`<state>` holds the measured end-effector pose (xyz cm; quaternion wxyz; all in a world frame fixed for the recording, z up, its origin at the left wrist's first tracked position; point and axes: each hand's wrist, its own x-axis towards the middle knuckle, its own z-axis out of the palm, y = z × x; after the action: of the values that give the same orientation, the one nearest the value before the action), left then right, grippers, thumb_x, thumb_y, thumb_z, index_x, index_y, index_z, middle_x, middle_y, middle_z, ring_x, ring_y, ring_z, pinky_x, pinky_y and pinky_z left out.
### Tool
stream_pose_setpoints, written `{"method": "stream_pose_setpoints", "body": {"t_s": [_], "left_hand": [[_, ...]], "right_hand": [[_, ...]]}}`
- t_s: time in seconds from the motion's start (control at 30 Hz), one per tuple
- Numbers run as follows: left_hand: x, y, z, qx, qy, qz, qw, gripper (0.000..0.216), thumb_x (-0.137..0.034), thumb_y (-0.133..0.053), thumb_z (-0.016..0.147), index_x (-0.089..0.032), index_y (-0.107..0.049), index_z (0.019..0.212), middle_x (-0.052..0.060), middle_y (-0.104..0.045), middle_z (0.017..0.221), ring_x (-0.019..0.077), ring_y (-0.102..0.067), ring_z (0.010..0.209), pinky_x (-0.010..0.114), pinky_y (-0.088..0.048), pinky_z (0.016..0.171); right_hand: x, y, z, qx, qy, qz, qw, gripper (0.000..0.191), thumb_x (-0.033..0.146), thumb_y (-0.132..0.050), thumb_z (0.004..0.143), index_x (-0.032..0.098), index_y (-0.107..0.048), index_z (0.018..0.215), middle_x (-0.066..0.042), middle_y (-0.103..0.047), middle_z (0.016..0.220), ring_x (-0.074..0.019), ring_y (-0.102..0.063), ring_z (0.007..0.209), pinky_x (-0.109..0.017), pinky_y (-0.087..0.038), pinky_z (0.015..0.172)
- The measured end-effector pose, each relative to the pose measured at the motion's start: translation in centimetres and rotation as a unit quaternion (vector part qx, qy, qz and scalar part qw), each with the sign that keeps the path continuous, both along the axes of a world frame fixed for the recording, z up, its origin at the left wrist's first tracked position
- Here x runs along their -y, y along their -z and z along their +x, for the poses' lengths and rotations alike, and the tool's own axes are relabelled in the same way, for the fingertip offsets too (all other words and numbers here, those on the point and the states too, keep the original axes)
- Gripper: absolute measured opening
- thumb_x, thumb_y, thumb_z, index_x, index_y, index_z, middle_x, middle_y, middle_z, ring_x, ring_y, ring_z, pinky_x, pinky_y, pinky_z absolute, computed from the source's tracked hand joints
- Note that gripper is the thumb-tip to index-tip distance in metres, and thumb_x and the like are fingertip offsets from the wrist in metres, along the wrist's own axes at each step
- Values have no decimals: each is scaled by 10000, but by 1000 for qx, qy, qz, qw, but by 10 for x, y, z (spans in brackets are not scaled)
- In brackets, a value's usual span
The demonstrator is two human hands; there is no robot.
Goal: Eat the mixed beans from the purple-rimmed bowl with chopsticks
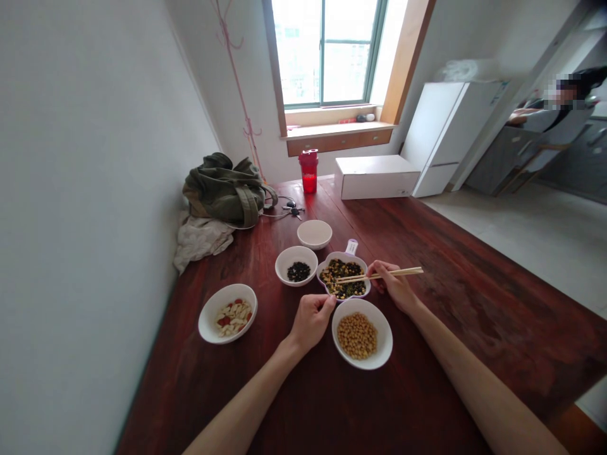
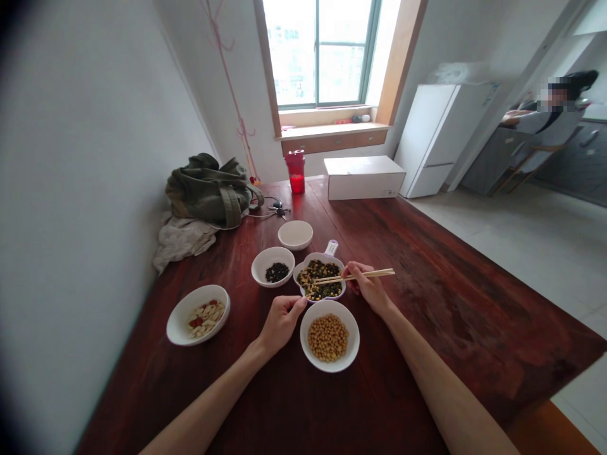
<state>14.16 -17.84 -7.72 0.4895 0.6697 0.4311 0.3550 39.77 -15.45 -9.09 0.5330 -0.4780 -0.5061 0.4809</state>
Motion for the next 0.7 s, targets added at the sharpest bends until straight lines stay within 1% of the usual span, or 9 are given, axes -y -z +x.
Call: {"method": "stream_pose_setpoints", "body": {"t_s": [0.2,0.43,0.57,0.7], "left_hand": [[0,-1,0,-2,-4,2,1000,573,-542,-522,970,-156,-371,575,-16,-317,610,92,-277,611,247,-193,553],[0,-1,0,3,1,-1,1000,572,-542,-524,970,-148,-415,570,-11,-348,603,97,-290,613,246,-202,551],[1,-2,0,-1,6,1,1000,566,-534,-513,980,-138,-454,581,-11,-353,608,99,-301,618,248,-211,564],[0,-1,0,-1,2,0,1000,577,-539,-515,979,-146,-414,570,-14,-346,605,95,-297,611,249,-204,562]], "right_hand": [[0,-2,5,26,-4,11,1000,494,621,-598,957,176,-697,767,29,-526,522,-86,-406,426,-217,-296,412],[1,-5,4,50,1,11,999,473,619,-654,917,183,-678,734,30,-516,519,-99,-409,431,-234,-298,407],[2,-5,2,44,10,8,999,495,637,-659,907,182,-678,714,29,-515,508,-97,-410,425,-233,-310,405],[1,-1,3,14,18,0,1000,493,642,-653,910,183,-683,731,23,-531,512,-97,-405,419,-230,-294,394]]}}
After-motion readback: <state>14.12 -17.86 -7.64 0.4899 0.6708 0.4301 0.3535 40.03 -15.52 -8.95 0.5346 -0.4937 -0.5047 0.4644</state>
